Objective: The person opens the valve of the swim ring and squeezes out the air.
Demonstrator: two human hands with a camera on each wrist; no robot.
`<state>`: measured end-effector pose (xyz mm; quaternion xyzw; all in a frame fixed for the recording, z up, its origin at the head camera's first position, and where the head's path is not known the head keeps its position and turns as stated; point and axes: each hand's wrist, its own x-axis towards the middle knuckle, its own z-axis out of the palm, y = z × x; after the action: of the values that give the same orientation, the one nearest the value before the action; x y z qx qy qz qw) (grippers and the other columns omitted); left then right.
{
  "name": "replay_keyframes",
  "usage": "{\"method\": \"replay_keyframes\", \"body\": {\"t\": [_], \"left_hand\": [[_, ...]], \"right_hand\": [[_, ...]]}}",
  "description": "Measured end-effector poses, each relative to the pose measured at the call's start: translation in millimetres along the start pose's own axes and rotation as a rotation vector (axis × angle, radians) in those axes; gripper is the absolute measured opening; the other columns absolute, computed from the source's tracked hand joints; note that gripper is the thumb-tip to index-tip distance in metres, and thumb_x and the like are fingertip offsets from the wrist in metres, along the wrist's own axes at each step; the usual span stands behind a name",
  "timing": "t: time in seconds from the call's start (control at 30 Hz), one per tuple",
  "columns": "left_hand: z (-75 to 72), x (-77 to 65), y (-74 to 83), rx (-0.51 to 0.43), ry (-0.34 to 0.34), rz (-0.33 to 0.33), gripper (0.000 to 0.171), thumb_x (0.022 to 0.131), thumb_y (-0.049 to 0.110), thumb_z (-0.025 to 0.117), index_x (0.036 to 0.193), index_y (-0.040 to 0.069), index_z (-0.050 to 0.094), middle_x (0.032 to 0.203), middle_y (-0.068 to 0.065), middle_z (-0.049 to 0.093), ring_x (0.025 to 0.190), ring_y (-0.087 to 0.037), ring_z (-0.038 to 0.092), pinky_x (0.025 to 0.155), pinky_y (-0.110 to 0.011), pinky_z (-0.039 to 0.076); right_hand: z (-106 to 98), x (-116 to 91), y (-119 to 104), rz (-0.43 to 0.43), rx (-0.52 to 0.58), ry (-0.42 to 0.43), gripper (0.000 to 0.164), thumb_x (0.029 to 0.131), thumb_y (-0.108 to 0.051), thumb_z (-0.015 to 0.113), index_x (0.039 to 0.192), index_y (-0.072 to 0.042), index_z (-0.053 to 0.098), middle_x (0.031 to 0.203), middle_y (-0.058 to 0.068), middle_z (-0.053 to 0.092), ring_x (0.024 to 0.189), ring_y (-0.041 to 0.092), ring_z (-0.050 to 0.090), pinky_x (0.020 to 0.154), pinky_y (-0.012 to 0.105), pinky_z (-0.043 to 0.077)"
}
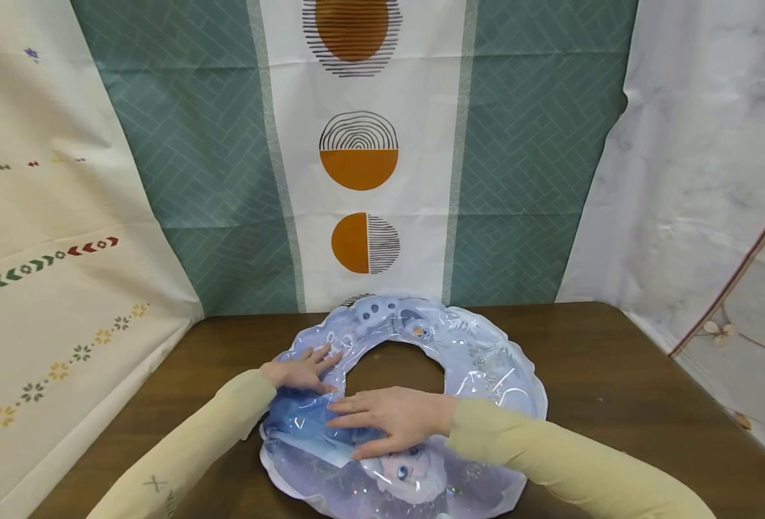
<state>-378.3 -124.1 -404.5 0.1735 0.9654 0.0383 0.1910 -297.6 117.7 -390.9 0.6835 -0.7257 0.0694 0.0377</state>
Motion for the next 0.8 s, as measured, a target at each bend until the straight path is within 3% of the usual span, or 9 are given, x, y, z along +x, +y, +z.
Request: {"method": "replay_keyframes", "body": {"t": [0.27,0.37,0.63,0.8], "left_hand": [[3.1,2.4,-3.2,0.004,0.023,0.069,0.078,0.081,0.058,0.052,0.145,0.027,0.020,0.149,-0.007,0.008,0.130,-0.040,0.008,0.088,-0.069,0.010],[1.6,0.7,1.5,0.010,0.009,0.046,0.077,0.082,0.055,0.054,0.145,0.026,0.022,0.149,-0.007,0.009,0.131,-0.037,0.008,0.090,-0.067,0.011],[10.0,12.6,-4.9,0.016,0.021,0.070,0.080,0.080,0.058,0.053,0.145,0.026,0.020,0.148,-0.009,0.009,0.130,-0.041,0.006,0.087,-0.070,0.011],[6.3,8.1,-4.2,0.025,0.036,0.063,0.078,0.081,0.056,0.055,0.145,0.025,0.022,0.148,-0.009,0.009,0.130,-0.040,0.007,0.088,-0.068,0.013]], "right_hand": [[16.8,4.7,-14.9,-0.104,0.026,-0.073,0.061,0.095,-0.043,0.040,0.146,-0.017,0.019,0.149,0.007,0.013,0.133,0.018,0.011,0.102,0.028,0.013],[23.1,4.6,-18.1,-0.128,0.011,-0.107,0.064,0.095,-0.041,0.041,0.146,-0.014,0.015,0.149,0.009,0.008,0.133,0.021,0.009,0.103,0.030,0.012],[41.6,0.0,-25.5,-0.145,-0.103,-0.217,0.073,0.093,-0.043,0.041,0.146,-0.010,0.004,0.149,0.013,-0.004,0.134,0.024,0.001,0.103,0.036,0.010],[45.4,1.5,-25.0,-0.129,-0.142,-0.242,0.071,0.094,-0.046,0.037,0.146,-0.013,0.003,0.149,0.010,-0.003,0.134,0.023,0.001,0.103,0.037,0.009]]}}
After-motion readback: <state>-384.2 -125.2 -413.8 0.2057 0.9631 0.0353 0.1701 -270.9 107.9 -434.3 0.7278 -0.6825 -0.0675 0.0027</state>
